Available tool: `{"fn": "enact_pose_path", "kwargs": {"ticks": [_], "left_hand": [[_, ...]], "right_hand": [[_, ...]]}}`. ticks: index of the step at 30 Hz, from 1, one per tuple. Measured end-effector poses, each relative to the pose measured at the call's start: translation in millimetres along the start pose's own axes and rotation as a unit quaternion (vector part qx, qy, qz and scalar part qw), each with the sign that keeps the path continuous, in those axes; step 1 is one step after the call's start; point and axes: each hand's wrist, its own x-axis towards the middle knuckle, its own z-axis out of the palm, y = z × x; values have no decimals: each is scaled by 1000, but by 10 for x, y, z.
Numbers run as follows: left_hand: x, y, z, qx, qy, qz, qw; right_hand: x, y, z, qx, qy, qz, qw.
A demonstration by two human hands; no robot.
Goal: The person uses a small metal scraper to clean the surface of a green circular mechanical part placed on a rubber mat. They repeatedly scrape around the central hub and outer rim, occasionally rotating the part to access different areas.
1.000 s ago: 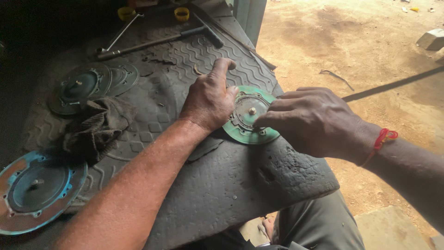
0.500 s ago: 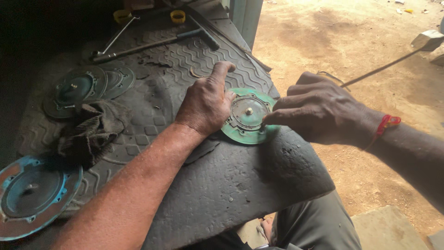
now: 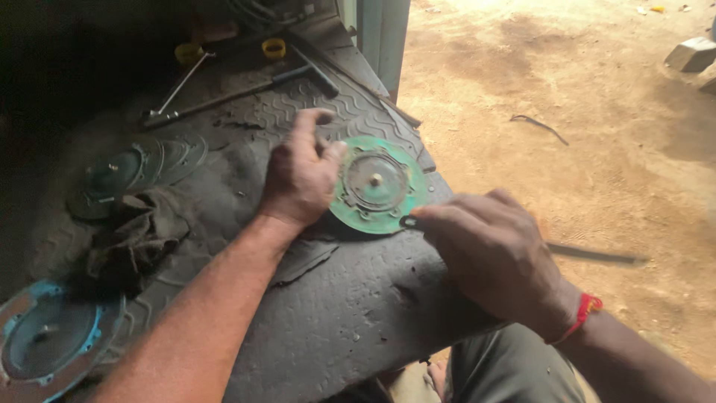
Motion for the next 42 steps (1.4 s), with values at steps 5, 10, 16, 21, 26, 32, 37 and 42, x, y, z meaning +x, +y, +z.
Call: {"fn": "enact_pose_path", "kwargs": {"ticks": [5, 10, 16, 21, 26, 32, 37, 42], "left_hand": [[158, -20, -40, -175, 35, -158, 971], [291, 446, -412, -110, 94, -71, 987], [-157, 813, -648, 260, 87, 321, 907], [-158, 639, -676, 281, 41, 315, 905], [-29, 561, -893, 295, 85, 288, 907], [-233, 695, -629, 313, 18, 301, 901], [-26, 745, -778, 174, 152, 219, 948], [80, 589, -357, -215, 39, -97, 971]], "right_hand": [[44, -1, 16, 3, 6, 67, 998], [40, -8, -30, 20, 38, 65, 997], [1, 17, -25, 28, 40, 74, 996], [-33, 45, -11, 41, 39, 58, 997], [17, 39, -7, 36, 29, 77, 996], [30, 31, -16, 35, 32, 89, 995], [-9, 46, -12, 39, 27, 74, 996], [-6, -28, -49, 23, 77, 81, 993]]}}
